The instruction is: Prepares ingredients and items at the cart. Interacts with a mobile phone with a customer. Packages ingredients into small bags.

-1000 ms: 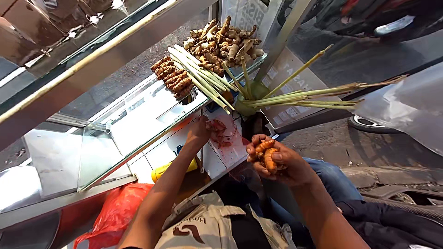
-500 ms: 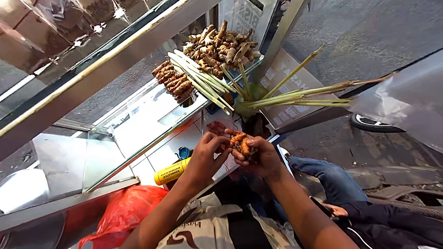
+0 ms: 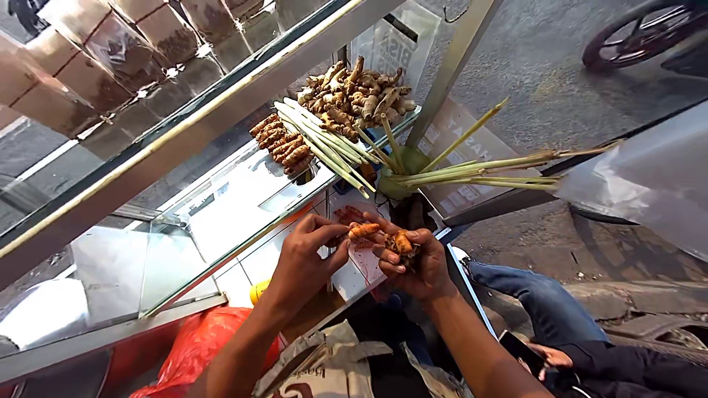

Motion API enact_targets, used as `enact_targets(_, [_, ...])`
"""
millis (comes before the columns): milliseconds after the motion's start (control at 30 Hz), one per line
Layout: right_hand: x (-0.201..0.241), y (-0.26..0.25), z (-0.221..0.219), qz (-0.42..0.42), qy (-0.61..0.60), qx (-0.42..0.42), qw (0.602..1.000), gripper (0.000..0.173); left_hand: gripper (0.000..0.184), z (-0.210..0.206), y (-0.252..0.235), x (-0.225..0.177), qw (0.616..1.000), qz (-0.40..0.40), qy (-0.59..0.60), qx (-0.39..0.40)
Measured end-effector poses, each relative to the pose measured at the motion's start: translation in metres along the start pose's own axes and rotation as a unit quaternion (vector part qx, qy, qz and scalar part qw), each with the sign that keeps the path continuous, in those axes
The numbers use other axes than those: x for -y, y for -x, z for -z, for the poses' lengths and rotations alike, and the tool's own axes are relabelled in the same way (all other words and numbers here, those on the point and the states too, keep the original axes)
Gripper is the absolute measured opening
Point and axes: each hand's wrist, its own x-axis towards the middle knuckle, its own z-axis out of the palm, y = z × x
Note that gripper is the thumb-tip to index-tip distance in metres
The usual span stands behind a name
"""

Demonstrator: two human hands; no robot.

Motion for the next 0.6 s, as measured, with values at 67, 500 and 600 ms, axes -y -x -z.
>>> enact_targets(67, [0.0, -0.002, -0.002, 0.001, 0.004, 0.007, 1.0, 0.058, 0.018, 0.023, -0.013, 0.006, 1.0, -0.007, -0.027, -0.005])
enact_targets(500, [0.001, 0.016, 0.006, 0.007, 0.043, -0.016, 0.999, 0.055, 0.026, 0.093, -0.184, 0.175, 0.953, 0.119, -0.257, -0.109])
enact_targets(600, [0.004, 0.023, 0.008, 0.01, 0.04, -0.012, 0.999, 0.055, 0.024, 0.084, -0.193, 0.205, 0.949, 0.126, -0.271, -0.098])
